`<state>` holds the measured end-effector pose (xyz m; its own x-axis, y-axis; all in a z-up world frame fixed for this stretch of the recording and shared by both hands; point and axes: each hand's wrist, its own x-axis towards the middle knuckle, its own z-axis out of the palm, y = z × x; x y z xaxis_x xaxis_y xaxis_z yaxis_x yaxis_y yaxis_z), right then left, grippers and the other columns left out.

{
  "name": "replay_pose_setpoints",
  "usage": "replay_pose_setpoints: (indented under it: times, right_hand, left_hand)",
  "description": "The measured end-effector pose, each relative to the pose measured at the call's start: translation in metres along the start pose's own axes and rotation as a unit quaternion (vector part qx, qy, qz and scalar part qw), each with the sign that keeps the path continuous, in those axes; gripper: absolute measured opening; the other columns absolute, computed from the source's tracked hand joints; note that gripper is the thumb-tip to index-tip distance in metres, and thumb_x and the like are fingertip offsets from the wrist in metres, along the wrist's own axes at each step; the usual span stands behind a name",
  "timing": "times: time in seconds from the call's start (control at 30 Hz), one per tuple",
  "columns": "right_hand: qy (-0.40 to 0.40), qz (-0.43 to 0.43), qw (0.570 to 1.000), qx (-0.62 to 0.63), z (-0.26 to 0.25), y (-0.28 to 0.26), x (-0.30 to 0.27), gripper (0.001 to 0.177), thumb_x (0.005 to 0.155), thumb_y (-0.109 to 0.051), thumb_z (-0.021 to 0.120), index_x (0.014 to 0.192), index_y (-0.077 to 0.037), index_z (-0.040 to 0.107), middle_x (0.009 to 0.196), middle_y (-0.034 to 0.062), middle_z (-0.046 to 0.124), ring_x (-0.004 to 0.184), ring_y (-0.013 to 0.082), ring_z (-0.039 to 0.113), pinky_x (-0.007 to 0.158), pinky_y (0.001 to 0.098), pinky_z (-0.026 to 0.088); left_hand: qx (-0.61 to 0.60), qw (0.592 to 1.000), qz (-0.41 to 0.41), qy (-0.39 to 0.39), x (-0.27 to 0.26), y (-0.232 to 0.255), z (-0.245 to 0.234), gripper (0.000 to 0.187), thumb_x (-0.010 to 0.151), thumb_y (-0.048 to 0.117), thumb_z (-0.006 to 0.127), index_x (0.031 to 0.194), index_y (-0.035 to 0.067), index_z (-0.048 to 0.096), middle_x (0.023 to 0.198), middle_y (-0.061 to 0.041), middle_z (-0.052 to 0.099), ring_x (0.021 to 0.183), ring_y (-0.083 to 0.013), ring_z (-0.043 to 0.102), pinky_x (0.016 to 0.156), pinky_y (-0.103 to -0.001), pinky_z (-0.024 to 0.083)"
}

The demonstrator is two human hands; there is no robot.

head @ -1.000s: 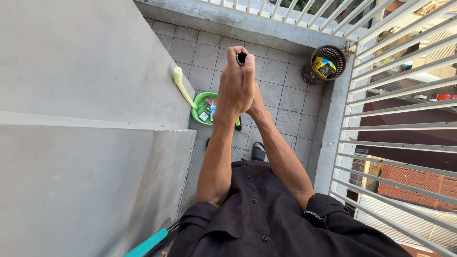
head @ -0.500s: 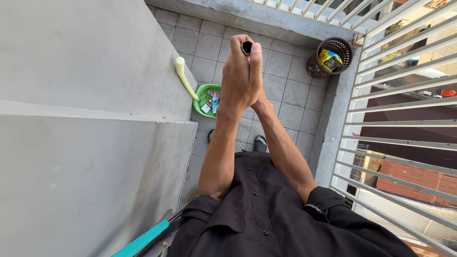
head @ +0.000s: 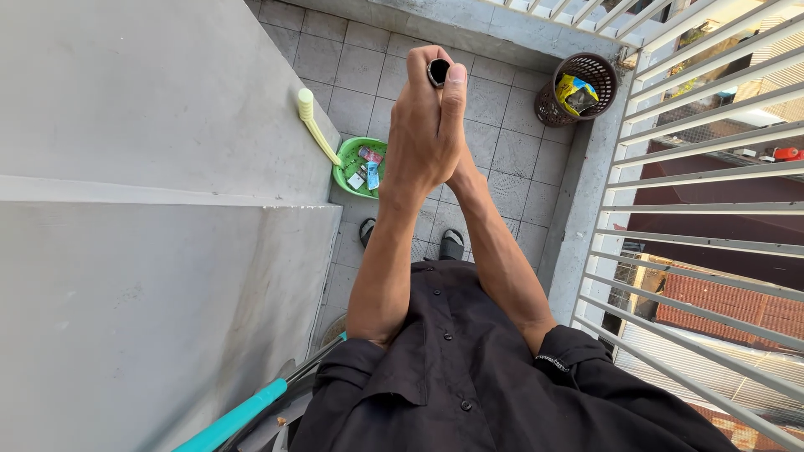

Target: Assembling the components of a mop handle on a balcony.

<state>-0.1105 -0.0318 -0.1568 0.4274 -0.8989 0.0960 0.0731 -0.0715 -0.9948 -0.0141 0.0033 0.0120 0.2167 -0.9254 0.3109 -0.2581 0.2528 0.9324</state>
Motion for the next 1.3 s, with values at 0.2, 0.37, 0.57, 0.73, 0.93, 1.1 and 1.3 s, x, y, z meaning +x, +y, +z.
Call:
replay_pose_setpoints:
  times: [0.2, 0.37, 0.57, 0.73, 0.93, 1.1, 1.3]
  right_hand:
    - [0.024, 0.062, 0.993, -0.1, -0.013, -0.008, -0.003, 0.033, 0.097, -0.022, 0.069, 0.12, 0.0, 0.06, 0.113, 0.0122, 0.067, 0.101, 0.0181, 0.061, 0.083, 0.0391, 0.054]
    - [0.014, 0.106, 0.973, -0.205, -0.026, -0.003, -0.004, 0.025, 0.092, -0.021, 0.07, 0.099, 0.002, 0.063, 0.088, 0.0118, 0.071, 0.079, 0.0198, 0.065, 0.068, 0.0415, 0.054]
    - [-0.021, 0.06, 0.957, -0.284, -0.031, -0.009, -0.006, 0.024, 0.086, -0.018, 0.072, 0.092, 0.003, 0.063, 0.082, 0.0162, 0.071, 0.07, 0.0269, 0.064, 0.065, 0.0439, 0.051]
    - [-0.04, 0.05, 0.946, -0.318, -0.032, -0.003, -0.008, 0.022, 0.085, -0.017, 0.072, 0.093, 0.002, 0.063, 0.081, 0.0161, 0.07, 0.07, 0.0282, 0.063, 0.066, 0.0448, 0.051]
    - [-0.033, 0.041, 0.971, -0.233, -0.027, 0.013, -0.007, 0.026, 0.083, -0.016, 0.075, 0.095, 0.003, 0.062, 0.083, 0.0142, 0.07, 0.071, 0.0235, 0.063, 0.062, 0.0414, 0.051]
    - [-0.059, 0.099, 0.962, -0.248, -0.021, 0.025, -0.005, 0.025, 0.086, -0.015, 0.075, 0.092, 0.004, 0.061, 0.078, 0.0139, 0.068, 0.07, 0.0215, 0.056, 0.062, 0.0404, 0.048]
    - [-0.044, 0.097, 0.985, -0.134, -0.003, 0.015, -0.004, 0.024, 0.092, -0.018, 0.071, 0.103, 0.001, 0.061, 0.095, 0.0086, 0.068, 0.088, 0.0165, 0.06, 0.072, 0.0373, 0.053]
  left_hand:
    - [-0.017, 1.0, 0.01, 0.006, -0.003, 0.003, 0.005, 0.044, 0.113, 0.046, 0.034, 0.118, 0.004, 0.046, 0.083, -0.008, 0.061, 0.075, -0.0195, 0.067, 0.069, -0.037, 0.055]
    - [-0.035, 0.999, -0.007, 0.004, -0.006, -0.005, 0.012, 0.046, 0.112, 0.048, 0.034, 0.118, 0.004, 0.044, 0.079, -0.008, 0.06, 0.072, -0.0187, 0.064, 0.067, -0.037, 0.053]
    - [-0.033, 0.999, -0.025, 0.01, -0.012, -0.017, 0.02, 0.047, 0.112, 0.049, 0.033, 0.118, 0.004, 0.042, 0.074, -0.007, 0.057, 0.066, -0.0175, 0.06, 0.063, -0.036, 0.049]
    - [-0.032, 0.999, -0.025, 0.021, -0.016, -0.021, 0.022, 0.046, 0.112, 0.049, 0.032, 0.117, 0.004, 0.041, 0.075, -0.007, 0.056, 0.066, -0.0176, 0.06, 0.062, -0.037, 0.049]
    - [-0.003, 0.999, -0.03, 0.027, -0.02, -0.022, 0.017, 0.042, 0.113, 0.045, 0.033, 0.119, 0.005, 0.04, 0.071, -0.006, 0.056, 0.065, -0.0182, 0.062, 0.062, -0.038, 0.049]
    - [0.026, 0.998, -0.038, 0.05, -0.021, -0.025, 0.011, 0.041, 0.114, 0.045, 0.031, 0.117, 0.005, 0.04, 0.075, -0.006, 0.056, 0.066, -0.0191, 0.063, 0.063, -0.037, 0.052]
    - [0.043, 0.996, -0.032, 0.07, -0.022, -0.02, 0.002, 0.042, 0.113, 0.044, 0.031, 0.117, 0.004, 0.041, 0.08, -0.008, 0.058, 0.071, -0.0201, 0.065, 0.064, -0.037, 0.054]
